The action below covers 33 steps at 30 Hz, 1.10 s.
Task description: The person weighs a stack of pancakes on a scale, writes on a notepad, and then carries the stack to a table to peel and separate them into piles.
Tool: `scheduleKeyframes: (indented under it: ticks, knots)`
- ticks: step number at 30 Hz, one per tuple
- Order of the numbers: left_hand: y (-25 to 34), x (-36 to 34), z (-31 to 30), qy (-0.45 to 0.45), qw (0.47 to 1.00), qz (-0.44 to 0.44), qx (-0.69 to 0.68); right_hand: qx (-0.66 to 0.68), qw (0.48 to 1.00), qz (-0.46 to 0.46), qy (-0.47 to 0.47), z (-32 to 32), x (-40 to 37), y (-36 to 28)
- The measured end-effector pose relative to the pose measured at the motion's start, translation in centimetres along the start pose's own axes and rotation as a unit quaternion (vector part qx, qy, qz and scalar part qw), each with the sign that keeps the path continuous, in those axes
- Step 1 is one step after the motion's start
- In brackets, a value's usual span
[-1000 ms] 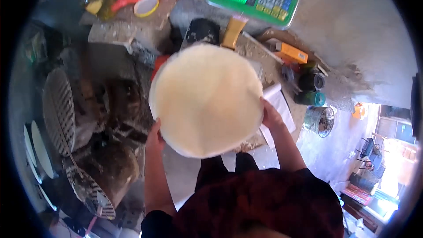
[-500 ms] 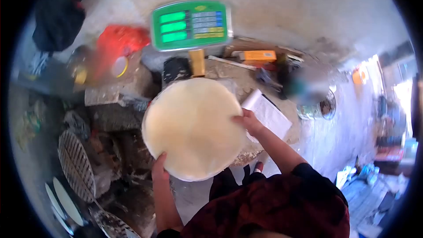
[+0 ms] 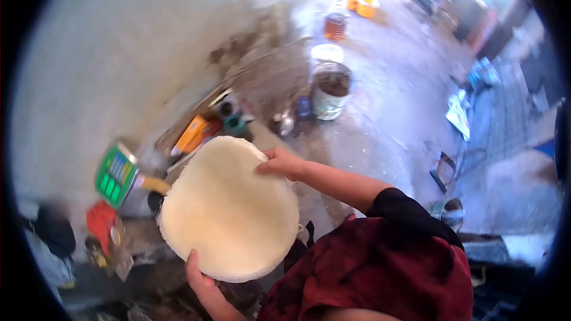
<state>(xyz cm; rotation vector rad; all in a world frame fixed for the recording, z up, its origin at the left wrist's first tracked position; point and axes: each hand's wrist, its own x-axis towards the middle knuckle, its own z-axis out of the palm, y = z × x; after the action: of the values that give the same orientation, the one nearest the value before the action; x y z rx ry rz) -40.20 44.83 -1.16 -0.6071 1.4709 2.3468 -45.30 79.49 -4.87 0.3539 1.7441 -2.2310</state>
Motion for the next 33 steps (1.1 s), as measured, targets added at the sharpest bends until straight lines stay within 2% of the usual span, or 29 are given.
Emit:
scheduleKeyframes:
  ticks: [4, 7, 10, 11, 14, 17, 19, 20, 23, 25, 28, 31, 33]
  knots:
    - [-2.8, -0.5, 10.6, -0.056, 0.996, -0.045, 0.043, 0.01, 0.994, -0.048, 0.093, -10.9, -8.4, -3.3]
    - [-5.8, 0.1, 19.2, -0.134, 0.984, -0.098, 0.073, 0.049, 0.984, -0.074, 0.157, -19.4, -14.7, -4.6]
    - [-10.3, 2.4, 27.3, -0.241, 0.953, -0.154, 0.098, 0.023, 0.966, -0.079, 0.246, -27.8, -20.0, -5.5]
    - [-11.8, 2.8, 30.5, -0.26, 0.941, -0.195, 0.094, 0.048, 0.962, -0.091, 0.252, -30.6, -21.6, -5.4]
    - [-16.8, 4.5, 39.3, -0.291, 0.918, -0.244, 0.117, 0.113, 0.944, -0.092, 0.295, -37.9, -26.0, -5.0]
    - [-21.7, 4.4, 48.6, -0.357, 0.885, -0.254, 0.159, 0.102, 0.911, -0.086, 0.39, -44.5, -30.6, -4.6]
    - [-25.4, 5.0, 54.1, -0.371, 0.859, -0.312, 0.161, 0.123, 0.895, -0.058, 0.424, -48.7, -33.6, -3.7]
    - [-27.4, 4.9, 57.4, -0.382, 0.844, -0.342, 0.159, 0.158, 0.883, -0.084, 0.434, -50.9, -35.3, -2.8]
    - [-32.9, 3.0, 66.7, -0.444, 0.793, -0.37, 0.191, 0.212, 0.818, -0.088, 0.527, -54.5, -41.2, -2.7]
    - [-36.4, 1.1, 72.3, -0.449, 0.763, -0.405, 0.229, 0.234, 0.793, -0.084, 0.557, -55.7, -45.4, -4.1]
    - [-42.7, -0.7, 80.7, -0.475, 0.698, -0.469, 0.259, 0.261, 0.731, -0.097, 0.623, -60.6, -50.4, -2.5]
    - [-47.5, -2.9, 88.6, -0.504, 0.666, -0.483, 0.262, 0.268, 0.695, -0.097, 0.66, -66.8, -53.9, -1.0]
    - [-50.9, -4.0, 91.7, -0.492, 0.651, -0.51, 0.271, 0.262, 0.694, -0.069, 0.667, -70.9, -56.0, -0.1]
